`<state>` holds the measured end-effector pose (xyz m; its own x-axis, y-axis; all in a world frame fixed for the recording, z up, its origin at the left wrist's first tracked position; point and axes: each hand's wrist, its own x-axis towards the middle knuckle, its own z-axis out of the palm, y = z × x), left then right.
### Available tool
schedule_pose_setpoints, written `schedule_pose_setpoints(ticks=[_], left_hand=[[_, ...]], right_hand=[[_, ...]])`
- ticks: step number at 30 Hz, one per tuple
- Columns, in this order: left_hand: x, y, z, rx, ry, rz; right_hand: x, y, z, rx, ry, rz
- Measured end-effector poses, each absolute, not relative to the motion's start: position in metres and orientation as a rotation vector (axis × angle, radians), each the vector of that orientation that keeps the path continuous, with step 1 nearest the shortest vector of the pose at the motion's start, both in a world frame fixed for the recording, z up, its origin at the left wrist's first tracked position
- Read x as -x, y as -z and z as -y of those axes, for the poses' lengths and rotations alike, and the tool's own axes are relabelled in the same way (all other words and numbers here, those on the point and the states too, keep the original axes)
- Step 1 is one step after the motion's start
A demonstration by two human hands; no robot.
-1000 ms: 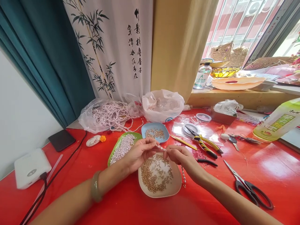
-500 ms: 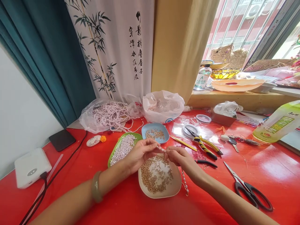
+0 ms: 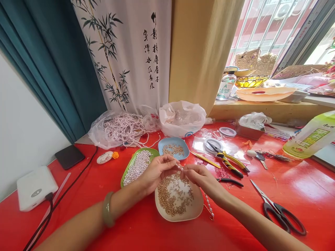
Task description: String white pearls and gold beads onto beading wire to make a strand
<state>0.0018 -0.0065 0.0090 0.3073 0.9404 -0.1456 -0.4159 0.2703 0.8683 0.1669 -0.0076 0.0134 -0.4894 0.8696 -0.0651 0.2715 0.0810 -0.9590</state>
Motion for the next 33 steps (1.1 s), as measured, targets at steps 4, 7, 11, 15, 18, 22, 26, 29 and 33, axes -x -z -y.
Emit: schedule_pose_setpoints(ticks=[4, 7, 11, 15, 18, 22, 26, 29, 33], left_hand=[[-0.0009, -0.0059, 0.0055, -0.819, -1.052, -0.761], [-0.0002, -0.0028, 0.0049, -0.848, -1.033, -0.752], [-0.0008, -0.0013, 0.0055, -0.873, -1.022, -0.767], [-0.0016, -0.0018, 0.007, -0.892, -1.013, -0.763], [-0.0015, -0.0022, 0.0074, -0.894, -1.007, -0.76], [-0.0013, -0.0025, 0.0076, -0.88, -0.998, -0.768], [-0.0015, -0.003, 0.0082, -0.858, -0.992, -0.794], [-0.0018, -0.0034, 0.0086, -0.846, -0.973, -0.806], [-0.0021, -0.0041, 0.0086, -0.842, -0.965, -0.813]], right_hand=[[-0.1665, -0.0105, 0.0072, 1.082, -1.543, 1.744], [-0.1658, -0.0092, 0.0084, 1.062, -1.567, 1.724], [-0.1654, -0.012, 0.0105, 1.085, -1.474, 1.776], [-0.1649, -0.0134, 0.0102, 1.119, -1.389, 1.808], [-0.1647, -0.011, 0.009, 1.121, -1.414, 1.8], [-0.1641, -0.0091, 0.0083, 1.099, -1.465, 1.77], [-0.1634, -0.0096, 0.0078, 1.147, -1.355, 1.857], [-0.1638, -0.0075, 0.0061, 1.19, -1.323, 1.867], [-0.1658, -0.0038, 0.0048, 1.209, -1.285, 1.884]])
